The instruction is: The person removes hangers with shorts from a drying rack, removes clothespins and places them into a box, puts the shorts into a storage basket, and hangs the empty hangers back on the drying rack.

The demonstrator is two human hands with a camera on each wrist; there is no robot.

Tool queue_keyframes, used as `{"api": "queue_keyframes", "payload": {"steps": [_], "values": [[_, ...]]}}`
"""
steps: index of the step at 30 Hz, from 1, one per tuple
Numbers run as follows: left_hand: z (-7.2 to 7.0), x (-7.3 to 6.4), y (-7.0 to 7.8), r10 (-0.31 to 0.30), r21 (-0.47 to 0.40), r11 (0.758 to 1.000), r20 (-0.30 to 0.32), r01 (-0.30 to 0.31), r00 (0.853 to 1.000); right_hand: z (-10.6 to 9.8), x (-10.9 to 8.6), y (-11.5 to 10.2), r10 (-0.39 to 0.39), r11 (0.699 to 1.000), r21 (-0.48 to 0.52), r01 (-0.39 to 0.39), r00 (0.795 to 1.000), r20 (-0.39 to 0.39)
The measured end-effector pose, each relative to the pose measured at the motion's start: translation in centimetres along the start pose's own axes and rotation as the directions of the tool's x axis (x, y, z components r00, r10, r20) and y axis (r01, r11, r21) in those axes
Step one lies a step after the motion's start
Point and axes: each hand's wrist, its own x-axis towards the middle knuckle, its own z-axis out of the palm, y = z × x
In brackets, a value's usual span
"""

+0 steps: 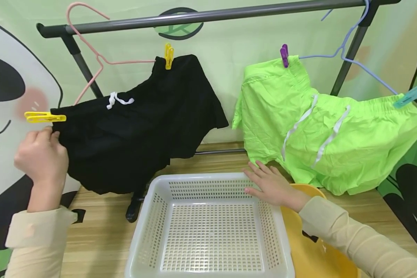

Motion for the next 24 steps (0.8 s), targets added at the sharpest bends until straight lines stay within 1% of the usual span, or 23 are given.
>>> {"api": "queue_keyframes", "payload": {"steps": [6, 9, 13, 16, 20, 24], "values": [[-0.6, 0.0, -0.1, 0.000, -0.024, 1.000, -0.051, -0.001, 0.999, -0.1, 0.0, 0.0, 0.004, 1.000, 0.003, -0.004, 1.000, -0.001], [-0.9, 0.0, -0.1, 0.015, -0.031, 0.999, -0.070, -0.018, 0.997, -0.1, 0.0, 0.0, 0.011, 1.000, 0.003, -0.011, 1.000, -0.006], [-1.2, -0.1, -0.1, 0.015, -0.059, 0.998, -0.097, -0.021, 0.995, -0.3, 0.0, 0.4, 0.024, 1.000, 0.004, -0.024, 0.999, -0.027], [-1.3, -0.2, 0.1, 0.003, -0.088, 0.996, -0.116, -0.014, 0.993, -0.5, -0.2, 0.8, 0.024, 1.000, -0.006, -0.024, 0.999, -0.040], [-1.7, -0.4, 0.4, 0.022, -0.100, 0.994, -0.133, -0.035, 0.991, -1.0, -0.4, 1.4, 0.021, 1.000, -0.019, -0.022, 0.999, -0.050], [-2.1, -0.7, 0.8, 0.039, -0.107, 0.993, -0.150, -0.056, 0.988, -1.7, -0.8, 1.9, 0.026, 1.000, -0.008, -0.026, 0.997, -0.070]]}}
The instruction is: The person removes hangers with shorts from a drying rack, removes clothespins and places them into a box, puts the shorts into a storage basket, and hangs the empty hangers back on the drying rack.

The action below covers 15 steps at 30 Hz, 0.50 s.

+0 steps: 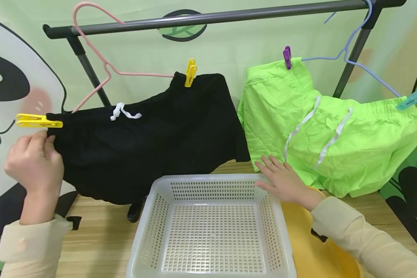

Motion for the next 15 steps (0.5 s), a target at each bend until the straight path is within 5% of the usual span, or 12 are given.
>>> {"api": "queue_keyframes", "payload": {"steps": [15], "values": [[-1.7, 0.8, 2.2, 0.001, -0.107, 0.994, -0.070, -0.009, 0.998, -1.2, -0.9, 1.2, 0.053, 0.997, 0.052, -0.051, 0.998, -0.035]]}}
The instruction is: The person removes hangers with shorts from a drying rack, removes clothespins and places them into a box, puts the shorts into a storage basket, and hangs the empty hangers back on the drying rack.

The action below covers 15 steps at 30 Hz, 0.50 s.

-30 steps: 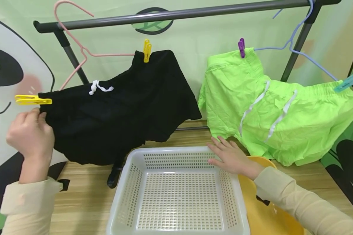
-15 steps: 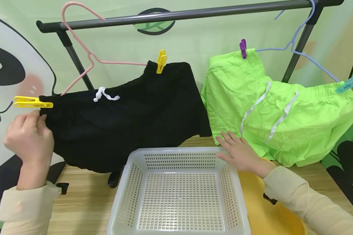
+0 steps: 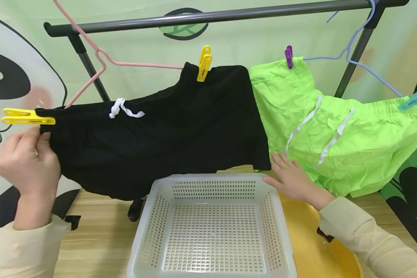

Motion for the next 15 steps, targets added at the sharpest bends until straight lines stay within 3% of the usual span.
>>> {"api": "queue_keyframes", "payload": {"steps": [15], "values": [[-1.6, 0.7, 2.0, -0.012, -0.043, 0.999, -0.074, 0.008, 0.997, -0.2, -1.2, 1.7, -0.016, 1.000, 0.001, 0.016, 0.999, -0.049]]}}
